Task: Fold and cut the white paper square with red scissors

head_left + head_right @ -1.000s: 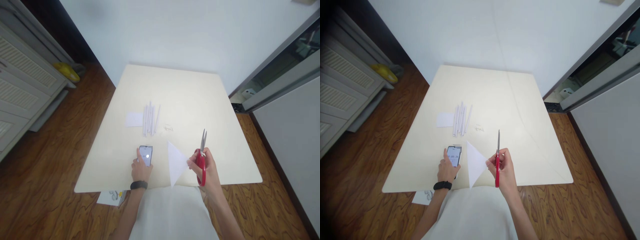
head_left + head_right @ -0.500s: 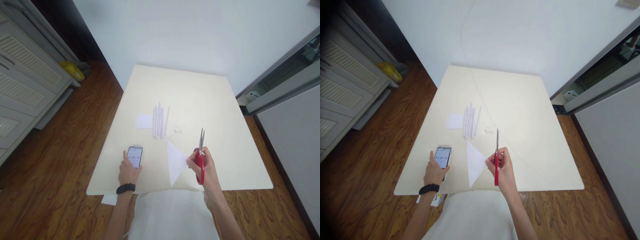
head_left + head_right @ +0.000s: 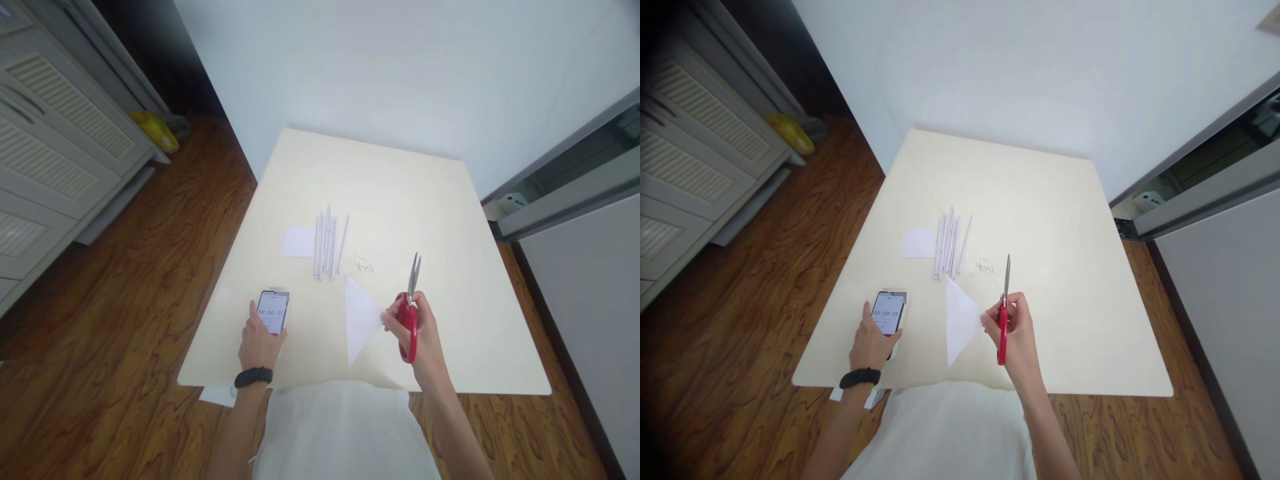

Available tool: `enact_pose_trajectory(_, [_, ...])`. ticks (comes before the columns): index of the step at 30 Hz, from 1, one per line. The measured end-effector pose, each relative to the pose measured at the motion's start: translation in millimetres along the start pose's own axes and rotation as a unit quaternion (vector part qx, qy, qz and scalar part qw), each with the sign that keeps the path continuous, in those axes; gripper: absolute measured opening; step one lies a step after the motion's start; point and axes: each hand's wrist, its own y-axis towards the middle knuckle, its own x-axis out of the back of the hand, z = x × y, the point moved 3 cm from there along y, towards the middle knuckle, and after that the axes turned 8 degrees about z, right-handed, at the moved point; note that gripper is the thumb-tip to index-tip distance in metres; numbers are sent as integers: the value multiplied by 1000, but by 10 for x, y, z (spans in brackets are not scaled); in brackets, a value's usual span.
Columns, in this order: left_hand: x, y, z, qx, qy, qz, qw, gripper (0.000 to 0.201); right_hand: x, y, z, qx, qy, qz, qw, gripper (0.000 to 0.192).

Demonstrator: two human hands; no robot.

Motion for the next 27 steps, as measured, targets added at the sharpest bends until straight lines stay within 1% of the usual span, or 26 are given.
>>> enact_pose_trajectory(5, [-33,-16,-20,1,-23,1,1000,98,-70,-36,-11,4,1,14,1000,25])
enact_pose_trajectory(8, [-19,-48,-39,-5,-51,6,999,99,-118,-76,-4,6,8,26,1000,26])
enact_pose_trajectory(12, [87,-156,-158,-50,-107,13,993,95,-167,-132,34,10,22,42,999,29])
enact_pose_trajectory(14, [187,-254,-279,-85,-149,27,985,90,-184,-163,56,9,25,54,998,30])
enact_pose_trajectory(15, [248,-320,-362,-108,-175,45,977,86,-191,-180,66,9,26,59,998,30])
enact_pose_trajectory(17, [401,-489,-564,-162,-237,97,953,66,-206,-219,80,11,24,67,997,29])
enact_pose_trajectory(18, [491,-588,-679,-189,-270,127,935,56,-214,-240,83,12,23,71,997,29])
enact_pose_trajectory(20, [681,-789,-900,-227,-326,178,900,47,-229,-283,77,14,21,80,996,27])
enact_pose_trajectory(21, [772,-877,-998,-238,-365,199,878,45,-234,-304,68,15,20,84,996,27])
enact_pose_trajectory(22, [845,-953,-1086,-237,-464,244,818,45,-236,-323,57,16,18,87,996,26])
enact_pose_trajectory(23, [910,-1010,-1153,-232,-534,268,768,43,-232,-341,44,17,17,88,996,26])
enact_pose_trajectory(24, [961,-1047,-1202,-229,-570,278,739,40,-223,-357,30,18,15,87,996,26])
enact_pose_trajectory(25, [999,-1067,-1236,-234,-588,279,722,39,-209,-371,17,19,13,85,996,25])
enact_pose_trajectory(26, [1020,-1073,-1257,-240,-595,278,714,38,-190,-383,7,20,10,82,996,25])
enact_pose_trajectory(27, [1028,-1068,-1267,-244,-589,273,720,37,-168,-392,0,21,8,77,997,25])
